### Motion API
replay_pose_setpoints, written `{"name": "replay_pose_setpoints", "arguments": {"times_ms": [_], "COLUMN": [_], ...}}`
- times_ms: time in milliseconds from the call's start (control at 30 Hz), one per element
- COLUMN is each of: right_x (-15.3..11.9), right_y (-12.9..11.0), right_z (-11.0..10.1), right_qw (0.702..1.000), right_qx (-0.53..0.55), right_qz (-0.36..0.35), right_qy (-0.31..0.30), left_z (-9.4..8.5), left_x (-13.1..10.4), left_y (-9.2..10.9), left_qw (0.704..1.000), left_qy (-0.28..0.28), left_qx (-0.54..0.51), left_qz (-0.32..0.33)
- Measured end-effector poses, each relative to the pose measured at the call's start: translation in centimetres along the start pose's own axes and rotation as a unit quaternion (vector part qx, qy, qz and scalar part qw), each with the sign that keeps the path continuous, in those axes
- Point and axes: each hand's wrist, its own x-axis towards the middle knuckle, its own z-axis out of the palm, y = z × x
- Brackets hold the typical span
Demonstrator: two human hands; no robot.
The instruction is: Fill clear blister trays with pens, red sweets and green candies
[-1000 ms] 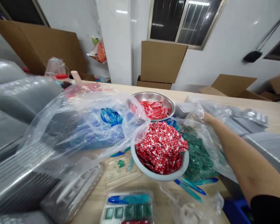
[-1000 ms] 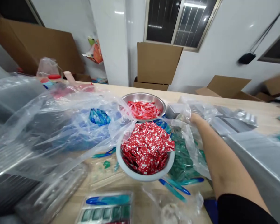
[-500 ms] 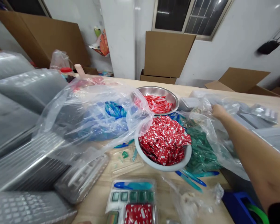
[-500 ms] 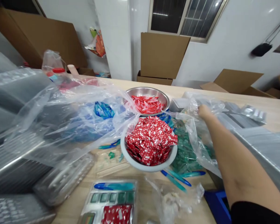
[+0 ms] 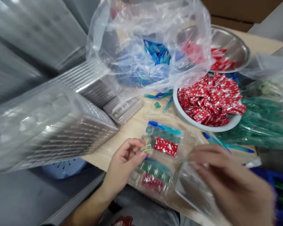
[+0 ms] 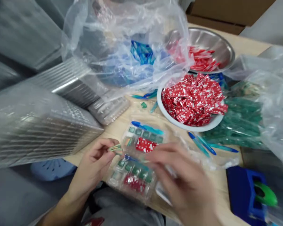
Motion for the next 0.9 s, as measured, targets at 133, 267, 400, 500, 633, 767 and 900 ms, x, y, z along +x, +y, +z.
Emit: {"name": "replay_pose_setpoints", "arguments": {"times_ms": [133,267,400,500,633,767,900], "right_x": [-3.3,-4.7,-5.7,-5.6,-5.0,-4.7,-4.9], "right_y": [-1.6,-1.3,-1.6,-2.0,-2.3,-2.2,-2.0], "right_z": [7.5,8.7,8.7,8.9,8.7,8.5,8.5], "right_qw": [0.988,0.981,0.982,0.986,0.99,0.989,0.986], "right_qx": [0.153,0.186,0.174,0.147,0.117,0.119,0.133], "right_qz": [0.026,0.058,0.07,0.076,0.075,0.073,0.084], "right_qy": [-0.022,0.012,-0.004,-0.014,-0.039,-0.057,-0.056], "left_z": [-0.2,-0.9,-1.4,-2.0,-3.0,-3.3,-2.9], "left_x": [-1.7,-2.8,-3.0,-3.4,-4.0,-4.0,-3.6], "left_y": [0.5,1.2,1.6,1.7,1.7,1.5,1.5], "left_qw": [0.997,0.989,0.981,0.978,0.976,0.981,0.985], "left_qy": [-0.063,-0.09,-0.119,-0.123,-0.148,-0.153,-0.153], "left_qx": [0.005,0.06,0.086,0.098,0.104,0.08,0.047], "left_qz": [0.054,0.101,0.13,0.138,0.125,0.089,0.065]}}
